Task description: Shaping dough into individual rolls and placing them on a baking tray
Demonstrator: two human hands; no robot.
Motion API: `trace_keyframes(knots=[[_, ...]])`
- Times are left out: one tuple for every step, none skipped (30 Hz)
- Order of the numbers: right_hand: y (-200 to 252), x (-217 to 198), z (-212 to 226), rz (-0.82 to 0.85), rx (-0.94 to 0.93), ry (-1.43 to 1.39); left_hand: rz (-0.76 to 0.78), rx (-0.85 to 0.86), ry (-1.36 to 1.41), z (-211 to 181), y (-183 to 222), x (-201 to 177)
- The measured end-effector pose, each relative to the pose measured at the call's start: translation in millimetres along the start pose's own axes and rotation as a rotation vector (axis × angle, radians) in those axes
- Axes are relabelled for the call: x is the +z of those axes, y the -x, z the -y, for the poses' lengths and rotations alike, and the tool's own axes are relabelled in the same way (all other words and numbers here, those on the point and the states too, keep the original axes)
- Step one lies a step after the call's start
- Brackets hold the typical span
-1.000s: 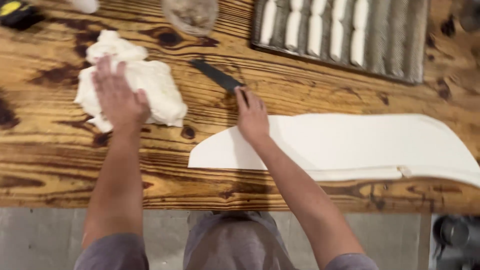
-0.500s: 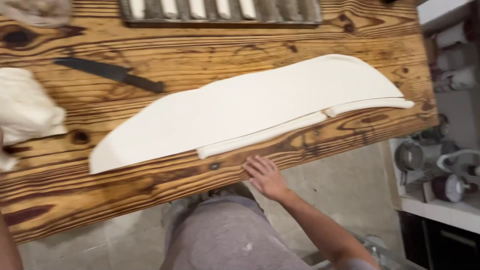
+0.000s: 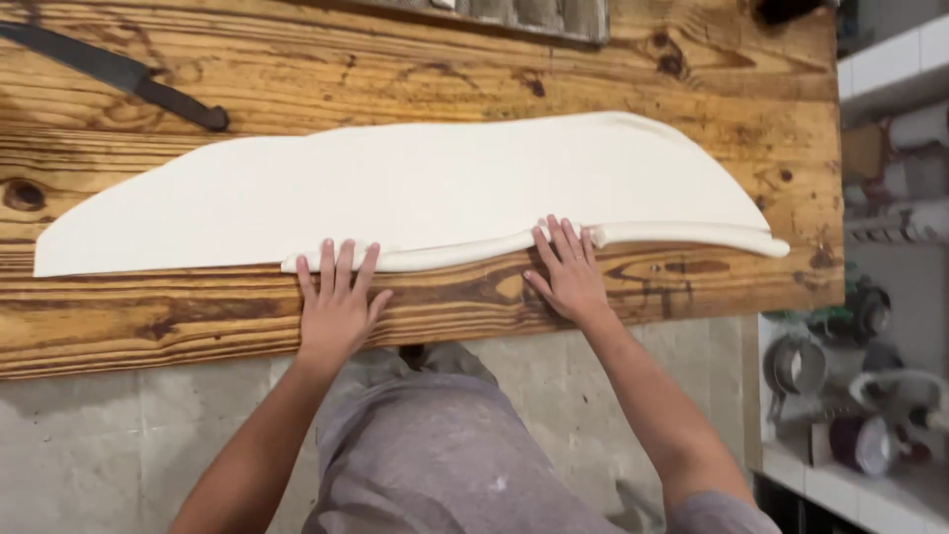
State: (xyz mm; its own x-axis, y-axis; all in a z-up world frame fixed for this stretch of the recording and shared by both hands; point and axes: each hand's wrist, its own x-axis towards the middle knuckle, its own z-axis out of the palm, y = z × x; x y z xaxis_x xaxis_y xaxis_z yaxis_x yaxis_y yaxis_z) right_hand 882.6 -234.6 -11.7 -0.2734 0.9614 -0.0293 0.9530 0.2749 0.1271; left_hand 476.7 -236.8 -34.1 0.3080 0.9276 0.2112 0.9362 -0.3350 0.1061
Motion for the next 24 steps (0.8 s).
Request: trace_keyframes(knots=[[-14,-4,-4,0.021,-0.009,-0.048,0.006,0.006,-0.042,2,-9,-2],[-25,-8,-7,0.047,-0.013,-0.096,0.017,0.016,-0.082,4,-17,-5],[-35,11,-19,0.034,-0.024,-0.099,0.009,0.007,-0.093,14,-24,14],[-40,30,-28,-0.04,-0.099,-0.074,-0.025,0.079,-0.09,23,-25,31],[-46,49,-37,-0.115,-0.174,-0.049,-0.059,0.15,-0.087,33,-26,48],[-45,44,-37,-0.124,-0.183,-0.053,-0.062,0.143,-0.098,34,-29,39],[-44,38,-37,-0.116,-0.186,-0.113,-0.021,0.202,-0.075,36,-31,31],[-43,33,-36,-0.107,-0.188,-0.174,0.022,0.262,-0.051,38,-34,23],[-35,21,-33,-0.116,-0.197,-0.179,0.02,0.255,-0.062,35,-31,3],[-28,8,-30,-0.056,-0.196,-0.224,0.131,0.193,0.039,31,-28,-16],[-21,-3,-28,0.005,-0.196,-0.267,0.24,0.128,0.142,27,-24,-35],[-9,6,-24,0.004,-0.203,-0.273,0.243,0.121,0.136,32,-10,-24],[3,17,-20,0.063,-0.178,-0.288,0.246,0.092,0.079,37,4,-13],[14,26,-19,0.12,-0.151,-0.299,0.246,0.063,0.023,41,16,-1],[21,34,0,0.118,-0.157,-0.301,0.246,0.058,0.019,22,21,-12],[27,42,20,0.014,-0.171,-0.335,0.135,0.092,0.041,4,22,-21],[34,50,39,-0.09,-0.185,-0.369,0.024,0.126,0.062,-14,24,-30],[32,23,65,-0.088,-0.18,-0.371,0.028,0.13,0.063,-41,21,-24],[30,-4,92,0.055,-0.18,-0.339,0.106,0.167,0.145,-68,20,-18],[29,-32,117,0.201,-0.188,-0.305,0.183,0.193,0.228,-98,21,-11],[15,-37,120,0.206,-0.192,-0.306,0.187,0.187,0.23,-108,9,-6],[-2,-43,124,0.242,-0.119,-0.282,0.132,0.132,0.166,-114,-7,0],[-19,-48,128,0.278,-0.045,-0.257,0.078,0.077,0.102,-121,-23,6],[-37,-63,126,0.272,-0.041,-0.258,0.074,0.083,0.099,-115,-42,5]])
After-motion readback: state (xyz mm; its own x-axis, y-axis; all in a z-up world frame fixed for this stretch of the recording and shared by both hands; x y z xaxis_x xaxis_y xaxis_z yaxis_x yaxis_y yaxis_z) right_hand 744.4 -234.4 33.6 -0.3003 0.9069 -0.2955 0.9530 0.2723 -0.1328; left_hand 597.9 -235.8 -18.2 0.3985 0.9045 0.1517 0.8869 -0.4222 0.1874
